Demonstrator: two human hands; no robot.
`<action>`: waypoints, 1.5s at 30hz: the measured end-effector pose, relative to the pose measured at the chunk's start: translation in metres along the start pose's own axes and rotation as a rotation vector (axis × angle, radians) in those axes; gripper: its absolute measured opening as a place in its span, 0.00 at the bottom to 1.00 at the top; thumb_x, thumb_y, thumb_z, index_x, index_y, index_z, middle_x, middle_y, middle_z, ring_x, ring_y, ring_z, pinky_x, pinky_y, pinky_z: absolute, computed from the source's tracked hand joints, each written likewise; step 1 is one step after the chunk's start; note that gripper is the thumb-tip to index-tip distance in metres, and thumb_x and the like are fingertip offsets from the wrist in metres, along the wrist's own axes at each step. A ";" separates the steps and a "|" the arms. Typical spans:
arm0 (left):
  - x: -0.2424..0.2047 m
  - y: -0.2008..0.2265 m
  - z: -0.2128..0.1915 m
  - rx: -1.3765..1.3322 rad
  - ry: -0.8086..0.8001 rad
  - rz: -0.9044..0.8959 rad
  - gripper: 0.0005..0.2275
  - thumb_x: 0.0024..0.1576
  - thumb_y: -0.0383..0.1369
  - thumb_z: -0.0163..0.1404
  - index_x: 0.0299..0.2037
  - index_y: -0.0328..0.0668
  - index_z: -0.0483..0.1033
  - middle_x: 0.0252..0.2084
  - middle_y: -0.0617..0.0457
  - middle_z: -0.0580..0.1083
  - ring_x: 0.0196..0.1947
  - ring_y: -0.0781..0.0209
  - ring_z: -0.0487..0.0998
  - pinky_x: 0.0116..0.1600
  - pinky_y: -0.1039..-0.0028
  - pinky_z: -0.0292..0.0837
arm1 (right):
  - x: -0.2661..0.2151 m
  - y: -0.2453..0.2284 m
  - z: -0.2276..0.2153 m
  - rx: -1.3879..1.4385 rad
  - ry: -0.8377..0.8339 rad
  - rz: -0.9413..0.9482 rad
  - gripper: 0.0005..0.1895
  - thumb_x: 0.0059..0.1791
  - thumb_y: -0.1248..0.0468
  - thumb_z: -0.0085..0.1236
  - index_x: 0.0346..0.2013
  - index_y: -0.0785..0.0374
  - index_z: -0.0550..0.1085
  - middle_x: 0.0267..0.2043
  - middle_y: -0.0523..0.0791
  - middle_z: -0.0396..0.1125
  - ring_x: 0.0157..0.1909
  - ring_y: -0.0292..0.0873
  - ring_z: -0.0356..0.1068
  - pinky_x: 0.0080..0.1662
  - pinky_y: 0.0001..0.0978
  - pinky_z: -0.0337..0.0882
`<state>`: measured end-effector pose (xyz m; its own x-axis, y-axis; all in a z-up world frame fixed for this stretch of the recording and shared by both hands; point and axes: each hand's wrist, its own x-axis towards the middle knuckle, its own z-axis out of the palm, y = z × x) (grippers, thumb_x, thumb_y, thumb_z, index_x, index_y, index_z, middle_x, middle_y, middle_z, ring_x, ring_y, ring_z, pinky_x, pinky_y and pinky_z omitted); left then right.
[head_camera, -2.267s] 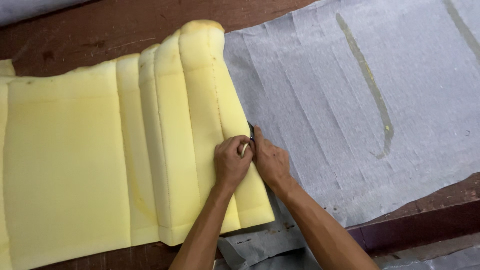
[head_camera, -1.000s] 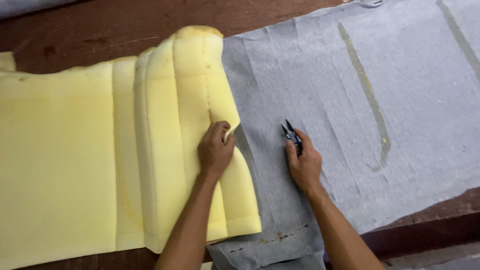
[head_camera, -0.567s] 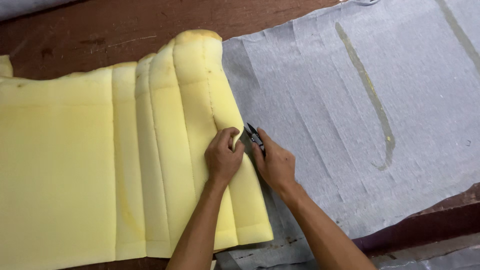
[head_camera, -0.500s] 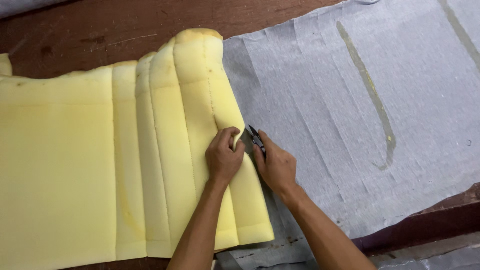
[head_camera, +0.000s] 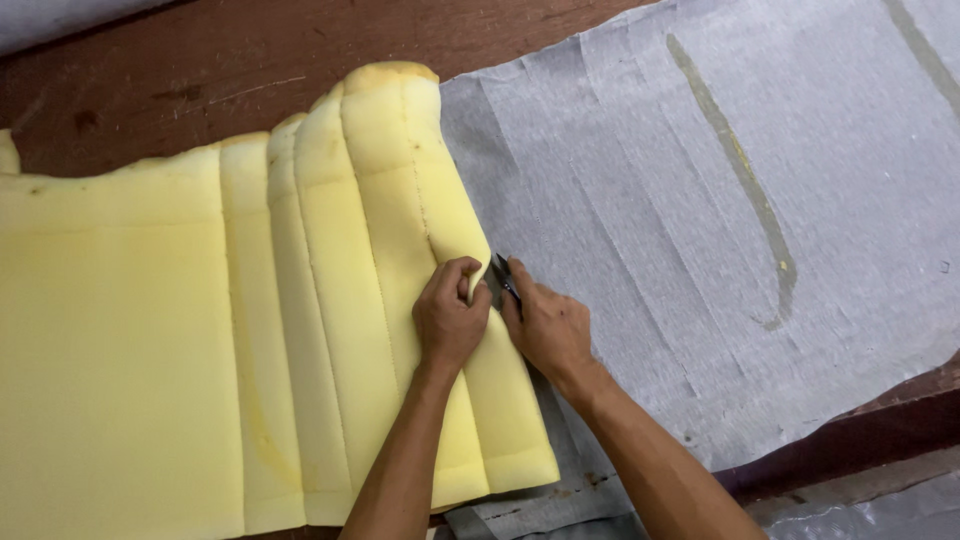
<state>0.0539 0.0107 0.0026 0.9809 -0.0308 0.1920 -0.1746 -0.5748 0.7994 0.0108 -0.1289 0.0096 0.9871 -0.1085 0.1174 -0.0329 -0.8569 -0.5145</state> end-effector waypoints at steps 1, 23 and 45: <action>0.000 0.001 -0.001 -0.006 0.000 -0.004 0.10 0.50 0.26 0.56 0.42 0.42 0.78 0.25 0.55 0.68 0.24 0.60 0.71 0.34 0.67 0.70 | 0.000 -0.001 0.000 0.007 0.015 -0.007 0.25 0.50 0.58 0.58 0.62 0.59 0.71 0.28 0.51 0.75 0.25 0.53 0.75 0.29 0.45 0.72; -0.009 -0.003 0.008 -0.153 -0.101 -0.254 0.06 0.54 0.28 0.56 0.40 0.38 0.80 0.23 0.49 0.71 0.23 0.61 0.71 0.32 0.68 0.71 | 0.032 -0.001 0.022 0.096 -0.034 -0.011 0.26 0.52 0.58 0.53 0.64 0.59 0.67 0.29 0.52 0.74 0.28 0.57 0.74 0.30 0.50 0.71; 0.033 0.019 0.009 0.530 -0.224 0.080 0.14 0.50 0.40 0.59 0.39 0.40 0.76 0.39 0.43 0.69 0.40 0.46 0.76 0.39 0.59 0.74 | -0.006 0.047 0.007 0.383 0.190 0.122 0.22 0.56 0.60 0.51 0.63 0.65 0.67 0.31 0.51 0.72 0.29 0.49 0.74 0.34 0.42 0.72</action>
<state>0.0833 -0.0089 0.0194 0.9708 -0.2301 0.0683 -0.2385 -0.8930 0.3818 0.0044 -0.1646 -0.0213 0.9323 -0.3184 0.1715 -0.0518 -0.5871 -0.8079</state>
